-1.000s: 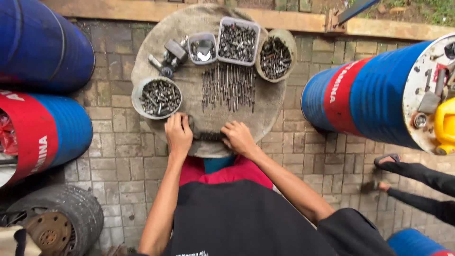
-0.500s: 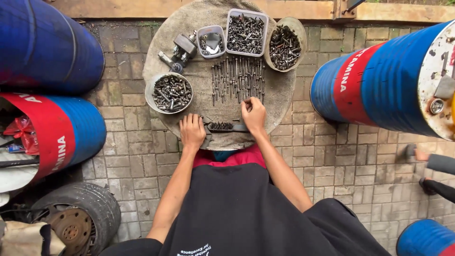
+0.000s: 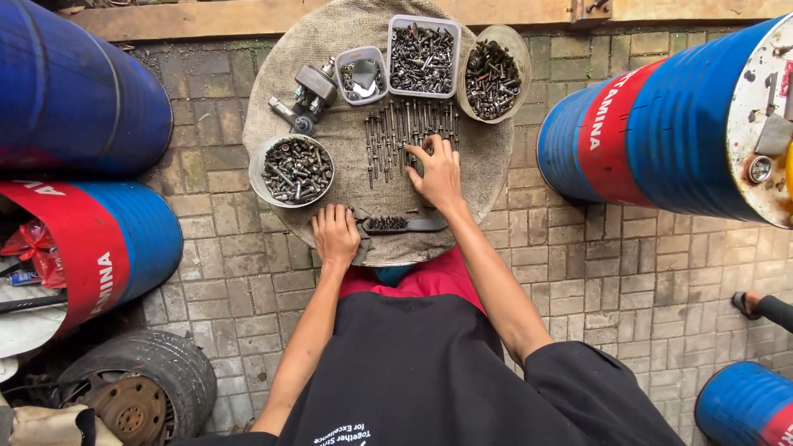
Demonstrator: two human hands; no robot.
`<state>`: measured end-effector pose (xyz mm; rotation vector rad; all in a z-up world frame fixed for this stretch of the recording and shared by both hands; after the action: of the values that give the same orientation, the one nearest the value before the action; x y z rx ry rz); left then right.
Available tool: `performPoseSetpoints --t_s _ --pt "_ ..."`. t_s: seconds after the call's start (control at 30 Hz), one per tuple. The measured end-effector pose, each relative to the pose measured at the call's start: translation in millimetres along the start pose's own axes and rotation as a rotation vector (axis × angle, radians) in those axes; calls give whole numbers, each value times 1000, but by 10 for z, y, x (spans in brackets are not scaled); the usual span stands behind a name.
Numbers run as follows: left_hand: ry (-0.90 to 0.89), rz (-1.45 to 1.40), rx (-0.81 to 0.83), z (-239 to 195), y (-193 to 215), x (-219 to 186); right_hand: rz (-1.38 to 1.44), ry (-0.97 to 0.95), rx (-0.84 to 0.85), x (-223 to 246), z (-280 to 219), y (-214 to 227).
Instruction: The person cleans small metal parts by brushing them with a wire brush and wiping them with a cloth. The person handles the parts one at a time, brushes each part, then wipes it before placing it back on the work surface.
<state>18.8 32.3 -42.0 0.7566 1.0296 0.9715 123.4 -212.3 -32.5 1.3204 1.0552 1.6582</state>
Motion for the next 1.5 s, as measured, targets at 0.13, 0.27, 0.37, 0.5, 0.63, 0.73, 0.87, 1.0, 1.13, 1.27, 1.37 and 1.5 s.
performPoseSetpoints --t_s 0.13,0.27,0.37,0.5,0.63,0.73,0.87,1.0,1.13,1.27,1.37,1.5 --pt "0 3 -3 -10 -1 -3 -15 -40 54 -13 9 -4" --pt "-1 4 -17 8 31 -2 -18 -23 15 -14 28 3" --pt "-2 -1 -19 9 31 -19 -9 -32 22 -24 6 112" --pt "-8 0 -21 33 71 -35 -4 -21 128 35 -53 270" --pt "-2 8 -21 11 51 -25 -50 15 173 9 -133 233" --pt "-5 14 -26 21 46 -17 -56 30 161 -49 -148 161" --pt "-11 10 -28 8 43 -29 -43 35 131 -101 -189 121" --pt "-21 12 -28 34 80 -49 -13 26 114 -125 -194 103" --pt "-9 4 -35 32 81 -45 -6 10 113 -117 -189 138" --pt "-13 1 -32 44 78 -47 12 2 109 -114 -184 169" --pt "-13 1 -25 48 77 -53 6 0 117 -78 -185 241" --pt "-8 4 -18 51 68 -53 13 7 130 -72 -177 249"
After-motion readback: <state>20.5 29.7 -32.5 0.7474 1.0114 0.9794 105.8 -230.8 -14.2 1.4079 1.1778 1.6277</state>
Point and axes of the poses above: each hand's wrist, its own z-axis towards the middle knuckle, its own y-axis out of the back of the hand, x = y × z, the point moved 8 cm from there along z, towards the middle knuckle
